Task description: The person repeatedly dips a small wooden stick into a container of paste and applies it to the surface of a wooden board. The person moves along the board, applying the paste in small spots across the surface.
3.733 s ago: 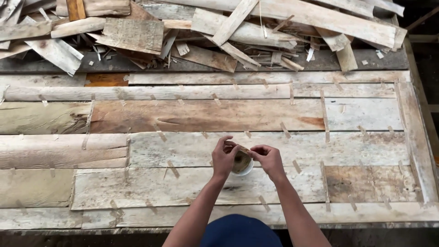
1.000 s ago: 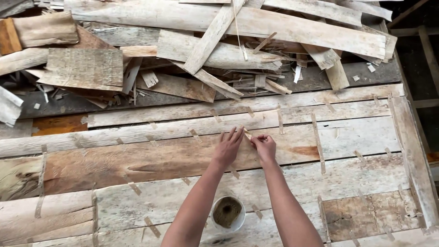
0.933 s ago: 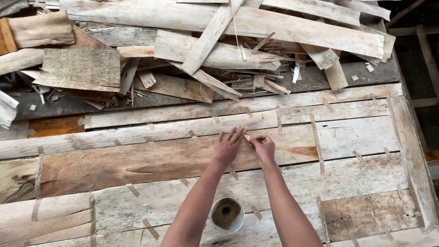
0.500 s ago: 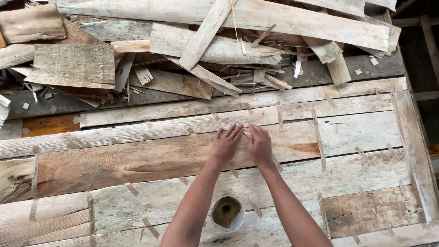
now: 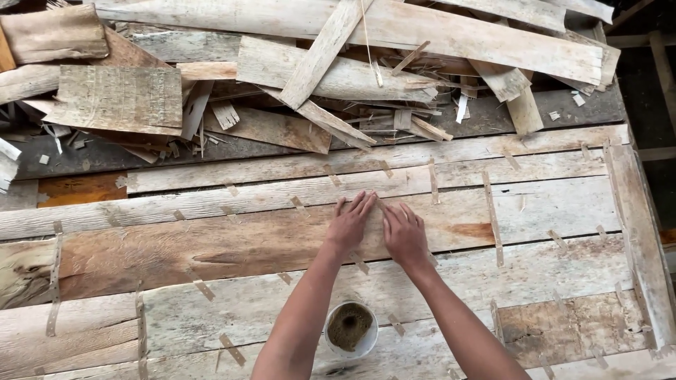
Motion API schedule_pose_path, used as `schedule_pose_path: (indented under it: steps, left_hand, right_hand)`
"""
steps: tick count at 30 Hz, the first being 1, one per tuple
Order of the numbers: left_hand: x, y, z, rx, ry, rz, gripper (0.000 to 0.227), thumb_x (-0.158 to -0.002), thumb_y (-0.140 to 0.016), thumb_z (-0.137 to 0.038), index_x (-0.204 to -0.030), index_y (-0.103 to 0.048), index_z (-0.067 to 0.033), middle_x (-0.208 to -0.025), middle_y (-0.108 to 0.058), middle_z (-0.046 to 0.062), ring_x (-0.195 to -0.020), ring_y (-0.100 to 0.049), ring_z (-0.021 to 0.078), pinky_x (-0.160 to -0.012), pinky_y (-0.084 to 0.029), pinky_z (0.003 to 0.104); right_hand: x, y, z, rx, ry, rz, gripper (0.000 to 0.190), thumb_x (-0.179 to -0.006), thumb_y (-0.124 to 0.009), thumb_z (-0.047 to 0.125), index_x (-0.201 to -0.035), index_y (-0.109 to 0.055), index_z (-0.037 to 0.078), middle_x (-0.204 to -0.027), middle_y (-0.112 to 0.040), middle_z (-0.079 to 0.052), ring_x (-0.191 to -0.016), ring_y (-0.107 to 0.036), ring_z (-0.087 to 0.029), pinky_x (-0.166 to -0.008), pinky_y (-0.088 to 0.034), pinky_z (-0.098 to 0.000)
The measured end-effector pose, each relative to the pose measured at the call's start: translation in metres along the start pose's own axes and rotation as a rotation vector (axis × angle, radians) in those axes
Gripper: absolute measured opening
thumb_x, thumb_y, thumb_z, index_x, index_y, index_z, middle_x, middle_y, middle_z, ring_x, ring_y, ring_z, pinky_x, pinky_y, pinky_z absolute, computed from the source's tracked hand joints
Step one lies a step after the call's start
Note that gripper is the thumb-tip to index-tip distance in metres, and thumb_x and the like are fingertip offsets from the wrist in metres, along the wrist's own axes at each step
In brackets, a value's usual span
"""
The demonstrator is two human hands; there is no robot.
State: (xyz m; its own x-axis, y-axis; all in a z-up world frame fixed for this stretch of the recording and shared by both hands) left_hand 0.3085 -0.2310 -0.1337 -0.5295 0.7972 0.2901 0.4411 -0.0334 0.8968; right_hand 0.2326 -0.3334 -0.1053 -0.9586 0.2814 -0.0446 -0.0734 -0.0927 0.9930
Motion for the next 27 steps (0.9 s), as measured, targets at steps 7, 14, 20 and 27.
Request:
schedule_pose_path:
  steps: [7,14,20,27]
  left_hand:
    - [0.001,-0.004,-0.004,-0.041,0.004,-0.016,0.085,-0.090,-0.052,-0.003,-0.165,-0.015,-0.0213,-0.172,-0.013,-0.005,-0.159,-0.009,0.0148,-0.124,-0.014,0.054]
    - [0.009,-0.001,-0.005,-0.041,0.050,-0.030,0.084,-0.090,-0.052,-0.004,-0.165,-0.016,-0.0155,-0.174,-0.008,-0.001,-0.160,-0.006,0.0171,-0.125,-0.009,0.054]
    - [0.078,0.013,0.008,0.051,0.163,-0.221,0.073,-0.093,-0.048,-0.008,-0.161,-0.023,-0.0056,-0.172,-0.007,0.009,-0.158,-0.003,0.0252,-0.124,-0.007,0.056]
    - [0.278,0.006,0.008,0.099,0.323,-0.603,0.051,-0.090,-0.051,0.000,-0.140,-0.054,-0.0111,-0.168,-0.025,0.011,-0.156,-0.020,0.0285,-0.119,-0.023,0.052]
  right_hand:
    - [0.004,0.005,0.016,-0.023,0.002,0.146,0.050,-0.109,-0.042,0.036,-0.157,-0.043,0.026,-0.162,-0.040,0.004,-0.151,-0.035,-0.029,-0.112,-0.042,-0.0475]
    - [0.043,0.010,-0.006,-0.065,-0.102,0.173,0.042,-0.105,-0.044,0.039,-0.142,-0.058,0.027,-0.156,-0.044,0.008,-0.154,-0.032,-0.027,-0.115,-0.040,-0.0460]
    - [0.110,0.013,-0.005,-0.430,-0.205,0.064,0.027,-0.098,-0.058,0.021,-0.121,-0.071,0.018,-0.137,-0.055,-0.002,-0.135,-0.049,-0.029,-0.106,-0.047,-0.0464]
    - [0.178,0.014,0.014,-0.819,-0.390,0.220,0.022,-0.096,-0.063,0.030,-0.095,-0.076,0.012,-0.099,-0.073,-0.001,-0.087,-0.072,-0.017,-0.084,-0.054,-0.0313]
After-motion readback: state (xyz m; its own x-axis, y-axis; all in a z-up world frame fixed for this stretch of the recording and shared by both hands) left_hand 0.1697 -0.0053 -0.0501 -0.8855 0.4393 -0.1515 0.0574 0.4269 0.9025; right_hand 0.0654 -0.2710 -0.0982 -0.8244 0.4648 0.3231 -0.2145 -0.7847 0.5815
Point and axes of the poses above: each hand's wrist, its own x-axis away from the middle knuckle, its own y-axis out of the back of the hand, z = x × y, the point moved 8 cm from there along -x, towards the middle knuckle
